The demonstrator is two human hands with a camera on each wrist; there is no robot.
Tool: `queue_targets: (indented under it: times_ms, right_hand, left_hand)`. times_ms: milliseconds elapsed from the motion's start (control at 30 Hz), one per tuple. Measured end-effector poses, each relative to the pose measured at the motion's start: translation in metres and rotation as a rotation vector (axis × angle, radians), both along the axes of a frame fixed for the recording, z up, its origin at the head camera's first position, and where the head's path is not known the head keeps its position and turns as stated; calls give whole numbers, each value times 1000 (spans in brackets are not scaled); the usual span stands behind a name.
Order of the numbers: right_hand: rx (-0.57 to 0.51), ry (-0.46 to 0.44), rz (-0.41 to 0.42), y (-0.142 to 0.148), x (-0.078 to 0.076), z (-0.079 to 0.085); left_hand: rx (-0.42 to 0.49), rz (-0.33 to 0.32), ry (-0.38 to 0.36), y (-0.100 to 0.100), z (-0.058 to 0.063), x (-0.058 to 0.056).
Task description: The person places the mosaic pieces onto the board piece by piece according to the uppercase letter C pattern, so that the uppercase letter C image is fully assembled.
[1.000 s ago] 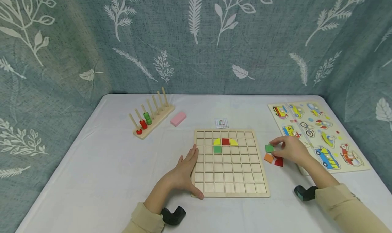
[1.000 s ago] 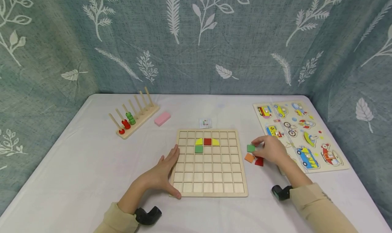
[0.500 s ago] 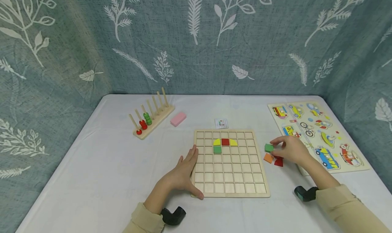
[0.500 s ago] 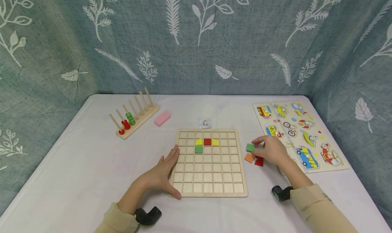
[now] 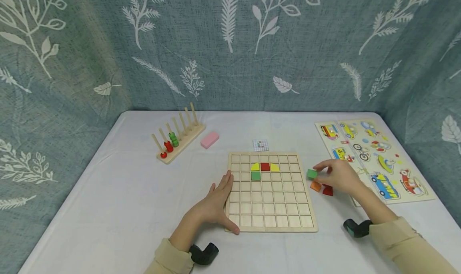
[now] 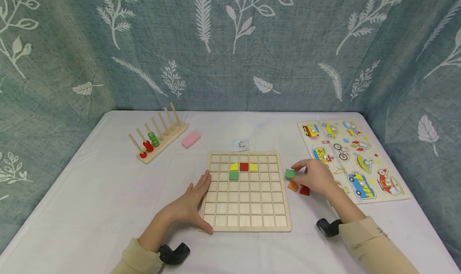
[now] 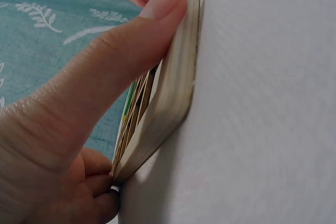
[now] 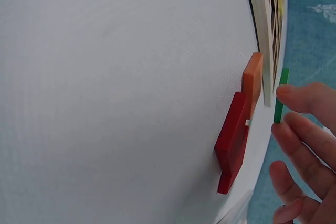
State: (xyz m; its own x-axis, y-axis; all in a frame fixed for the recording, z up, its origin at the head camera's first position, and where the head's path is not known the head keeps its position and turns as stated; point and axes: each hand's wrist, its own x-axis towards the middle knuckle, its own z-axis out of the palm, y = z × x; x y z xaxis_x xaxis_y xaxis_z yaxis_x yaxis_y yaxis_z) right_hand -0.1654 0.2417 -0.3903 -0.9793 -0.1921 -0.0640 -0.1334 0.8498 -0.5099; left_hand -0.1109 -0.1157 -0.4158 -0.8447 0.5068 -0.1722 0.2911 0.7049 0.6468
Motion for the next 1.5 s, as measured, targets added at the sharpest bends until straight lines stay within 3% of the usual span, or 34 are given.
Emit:
queue_targets:
  times_ms: [233,1500]
  right_hand:
    - [-7,-33,7,-10,2,0]
    - [-35,14,181,-67,2,1]
  left_hand:
    - [-4,0,-2,0,1,1]
    - [4,8,6,1,-1,1]
